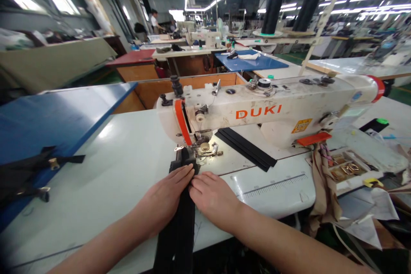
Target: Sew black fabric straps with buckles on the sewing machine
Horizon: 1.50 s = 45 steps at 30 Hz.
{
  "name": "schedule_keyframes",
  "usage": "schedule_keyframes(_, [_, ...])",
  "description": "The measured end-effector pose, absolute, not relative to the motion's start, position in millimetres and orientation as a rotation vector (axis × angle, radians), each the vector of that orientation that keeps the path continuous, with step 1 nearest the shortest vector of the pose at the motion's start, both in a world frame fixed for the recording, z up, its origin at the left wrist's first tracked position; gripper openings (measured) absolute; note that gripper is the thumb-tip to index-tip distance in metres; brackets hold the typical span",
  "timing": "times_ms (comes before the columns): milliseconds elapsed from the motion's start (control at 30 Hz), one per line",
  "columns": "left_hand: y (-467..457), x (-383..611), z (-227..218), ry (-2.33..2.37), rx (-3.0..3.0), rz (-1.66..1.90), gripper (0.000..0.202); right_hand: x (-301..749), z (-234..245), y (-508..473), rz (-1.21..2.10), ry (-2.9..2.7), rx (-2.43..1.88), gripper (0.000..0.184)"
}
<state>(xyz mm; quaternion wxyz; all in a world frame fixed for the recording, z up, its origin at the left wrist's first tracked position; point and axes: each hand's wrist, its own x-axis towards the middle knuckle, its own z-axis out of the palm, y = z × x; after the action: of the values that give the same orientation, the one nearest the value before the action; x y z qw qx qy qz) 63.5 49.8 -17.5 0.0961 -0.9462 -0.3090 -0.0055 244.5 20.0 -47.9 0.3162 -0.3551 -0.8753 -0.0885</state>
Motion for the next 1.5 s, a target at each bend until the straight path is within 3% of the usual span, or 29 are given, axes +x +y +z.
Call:
schedule_keyframes(233, [51,69,-13,-0.841,-2.755,-0.061,0.043,245,-45,22,-0.230,-2.382,-0.907,0.017])
schedule_keyframes(733, [73,80,-19,-0.663,-2.630,-0.133,0.040,258,-39,51,-0.319,-2.490,-0.910,0.014])
schedule_keyframes(1300, [78,78,-14,-0.772,-2.688,-0.394,0.042,259,-44,58,-0.233,-2.474,-0.946,0.013])
schedule_keyframes(1500, [21,64,-8,-0.812,-2.746,-0.259,0.043,267,-47,46,-0.028,-2.450,-1.014,0.028])
